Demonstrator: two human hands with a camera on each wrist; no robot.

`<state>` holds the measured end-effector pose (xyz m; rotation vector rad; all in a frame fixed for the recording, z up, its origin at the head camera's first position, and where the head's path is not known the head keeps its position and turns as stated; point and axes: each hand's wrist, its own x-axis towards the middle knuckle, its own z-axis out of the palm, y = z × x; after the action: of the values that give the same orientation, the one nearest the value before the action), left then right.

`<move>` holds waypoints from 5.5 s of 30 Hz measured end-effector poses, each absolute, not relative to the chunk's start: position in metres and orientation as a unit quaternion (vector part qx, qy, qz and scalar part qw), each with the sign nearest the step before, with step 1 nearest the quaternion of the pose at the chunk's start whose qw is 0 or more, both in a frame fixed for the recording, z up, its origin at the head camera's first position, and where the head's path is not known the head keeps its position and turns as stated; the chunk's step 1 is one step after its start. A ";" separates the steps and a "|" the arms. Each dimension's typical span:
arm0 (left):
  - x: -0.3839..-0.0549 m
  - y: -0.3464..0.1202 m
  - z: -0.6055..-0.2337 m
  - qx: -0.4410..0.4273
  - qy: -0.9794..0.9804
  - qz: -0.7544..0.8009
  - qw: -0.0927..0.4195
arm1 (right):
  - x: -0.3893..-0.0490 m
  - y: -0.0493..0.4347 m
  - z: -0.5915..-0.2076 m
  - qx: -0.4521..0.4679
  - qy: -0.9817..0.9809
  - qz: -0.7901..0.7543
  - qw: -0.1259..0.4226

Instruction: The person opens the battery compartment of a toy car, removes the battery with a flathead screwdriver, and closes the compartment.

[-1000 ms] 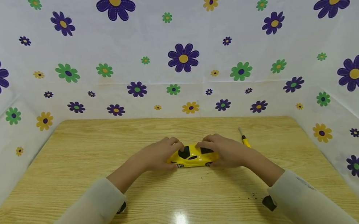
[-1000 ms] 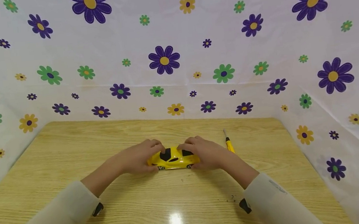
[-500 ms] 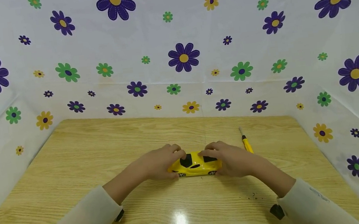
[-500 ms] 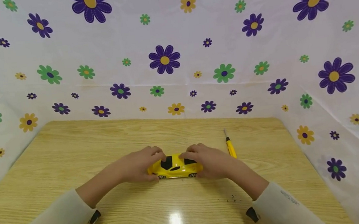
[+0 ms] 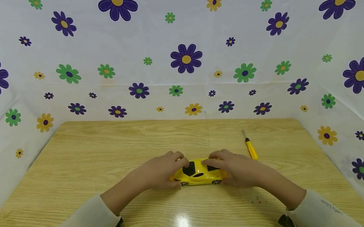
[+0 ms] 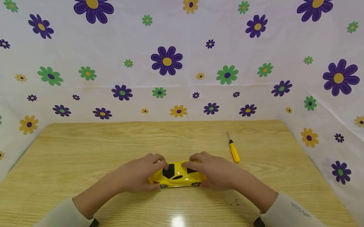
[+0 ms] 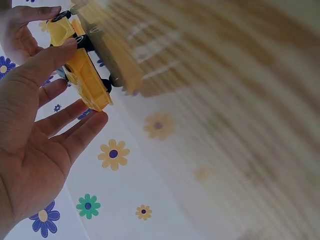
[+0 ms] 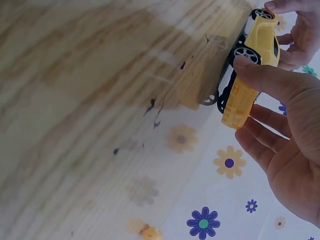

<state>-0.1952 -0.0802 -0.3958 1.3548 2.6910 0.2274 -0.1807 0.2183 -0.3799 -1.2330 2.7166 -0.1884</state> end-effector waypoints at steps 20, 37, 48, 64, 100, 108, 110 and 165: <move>-0.192 -0.079 -0.392 0.432 0.894 0.089 0.078 | -0.181 0.221 -0.383 -0.404 0.907 -0.089 0.075; -0.207 -0.083 -0.390 0.378 0.894 0.182 0.155 | -0.195 0.228 -0.376 -0.385 0.894 -0.194 0.124; -0.214 -0.084 -0.384 0.352 0.885 0.236 0.190 | -0.207 0.234 -0.376 -0.379 0.881 -0.236 0.155; -0.232 -0.089 -0.385 0.340 0.863 0.309 0.210 | -0.217 0.246 -0.381 -0.364 0.856 -0.324 0.172; -0.258 -0.099 -0.393 0.300 0.839 0.418 0.178 | -0.232 0.256 -0.389 -0.275 0.837 -0.437 0.180; -0.257 -0.099 -0.393 0.291 0.837 0.425 0.184 | -0.231 0.256 -0.390 -0.262 0.832 -0.458 0.174; -0.256 -0.100 -0.392 0.286 0.837 0.427 0.188 | -0.231 0.256 -0.390 -0.263 0.831 -0.458 0.171; -0.262 -0.113 -0.397 0.215 0.824 0.486 0.199 | -0.232 0.245 -0.393 -0.239 0.857 -0.429 0.155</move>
<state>-0.2620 -0.1134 -0.3975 0.6002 2.3040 1.3580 -0.2318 0.2450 -0.3934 -0.6844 2.4569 -1.2289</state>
